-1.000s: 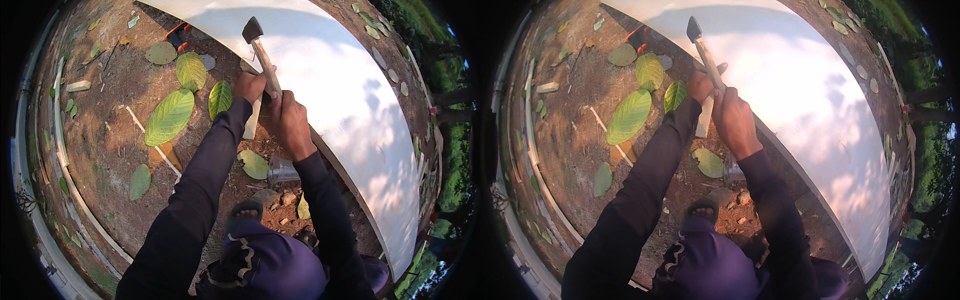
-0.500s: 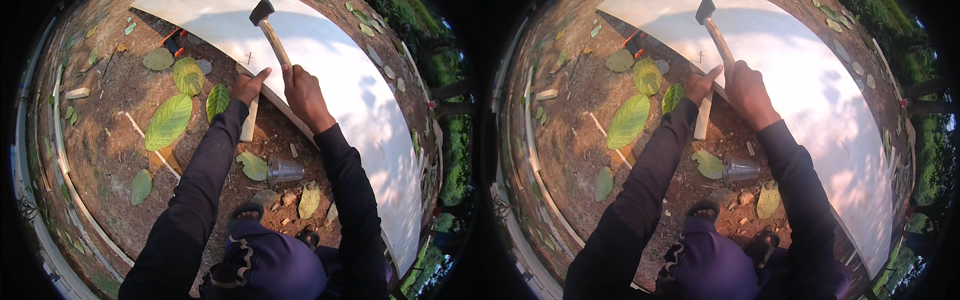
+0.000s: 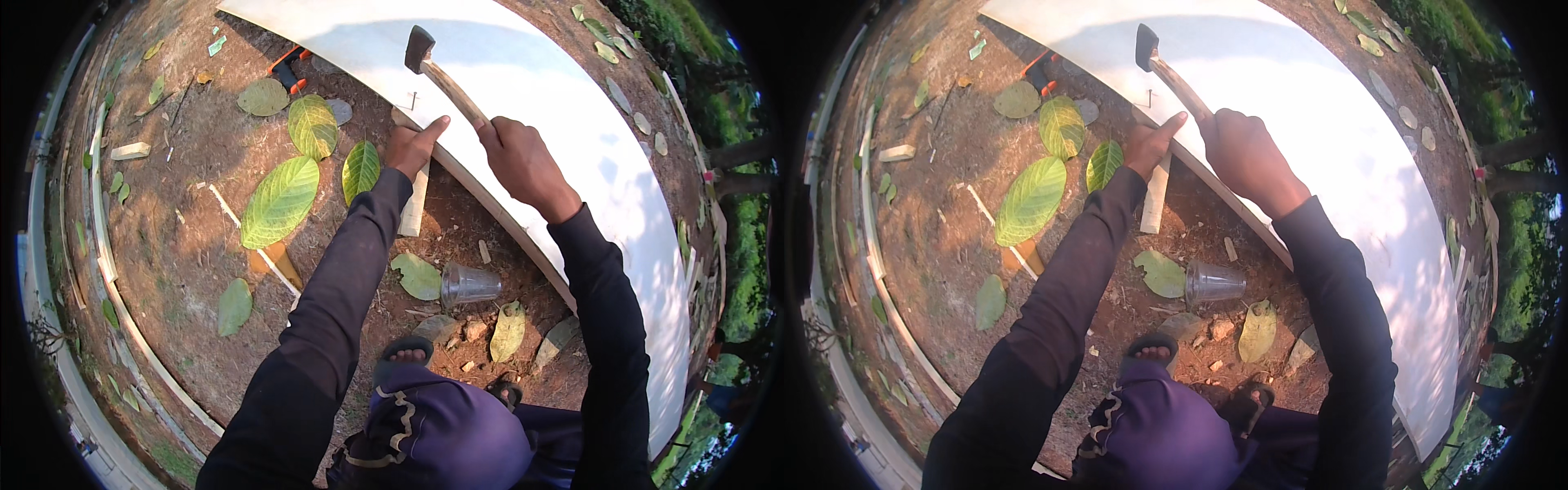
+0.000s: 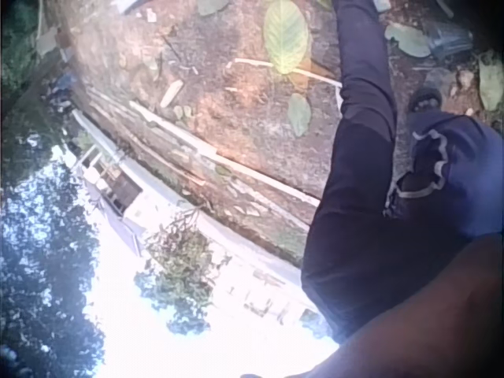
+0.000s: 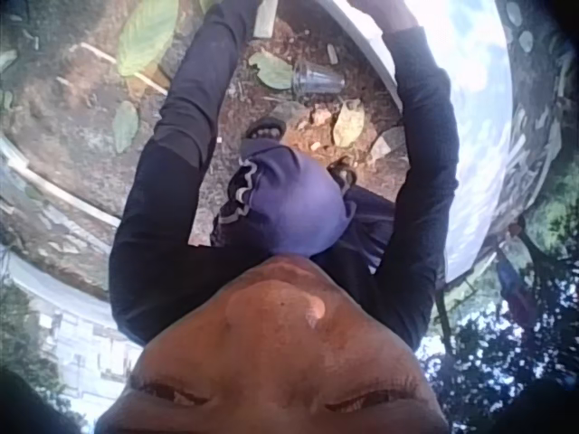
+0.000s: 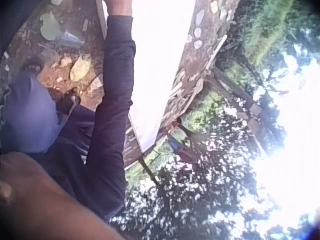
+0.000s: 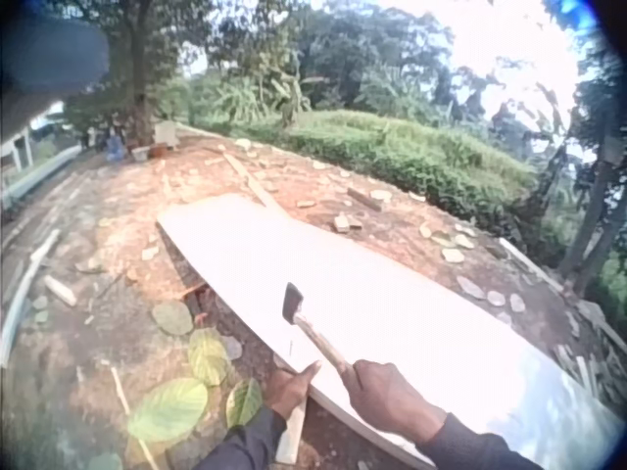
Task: The person hammers nails into a curved white board resting on wooden supports outdoors. They repeatedly pick up nails, position them, and strike with a hammer, moving along the board's edge.
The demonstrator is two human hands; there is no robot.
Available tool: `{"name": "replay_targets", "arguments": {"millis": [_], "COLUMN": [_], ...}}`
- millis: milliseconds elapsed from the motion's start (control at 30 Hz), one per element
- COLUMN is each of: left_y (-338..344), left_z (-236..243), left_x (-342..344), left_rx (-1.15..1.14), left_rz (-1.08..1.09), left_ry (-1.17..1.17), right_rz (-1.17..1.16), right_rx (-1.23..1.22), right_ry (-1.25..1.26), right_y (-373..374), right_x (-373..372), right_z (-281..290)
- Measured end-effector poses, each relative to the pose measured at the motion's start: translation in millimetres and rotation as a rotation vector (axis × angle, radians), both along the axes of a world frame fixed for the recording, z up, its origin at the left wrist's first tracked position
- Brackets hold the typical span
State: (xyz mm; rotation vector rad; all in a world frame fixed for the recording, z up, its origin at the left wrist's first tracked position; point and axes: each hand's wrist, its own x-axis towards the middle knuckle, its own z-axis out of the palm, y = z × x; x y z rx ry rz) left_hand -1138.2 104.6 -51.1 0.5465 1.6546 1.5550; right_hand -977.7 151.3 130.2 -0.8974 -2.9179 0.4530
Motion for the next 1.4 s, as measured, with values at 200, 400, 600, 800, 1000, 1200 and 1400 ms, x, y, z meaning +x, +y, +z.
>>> {"name": "replay_targets", "arguments": {"millis": [200,400,600,800,1000,1200,1400], "left_y": [7,3,9,-11,7,-1,-13], "left_z": [7,-6,-3,-3,16,4,13], "left_x": [9,10,1,-7,13,3,38], "left_rx": [0.003,0.221,-0.109,-0.040,-0.177,-0.178,-0.529], "left_rz": [-0.083,0.047,-0.072,-0.051,0.053,0.033,0.278], "left_ry": [-0.093,-0.036,-0.069,-0.053,0.024,0.101,0.486], "right_rz": [-0.231,-0.176,-0.036,-0.338,-0.154,-0.439,-0.450], "right_rx": [-0.055,-0.110,0.045,-0.263,-0.163,-0.359,-0.364], "right_ry": [0.432,0.229,0.221,0.400,0.091,0.328,0.275], "right_y": [12,12,4,5,-1,-41,-51], "right_x": [-6,3,10,-10,20,26,36], "right_z": [-17,-1,-35,7,-55,-40,-44]}}
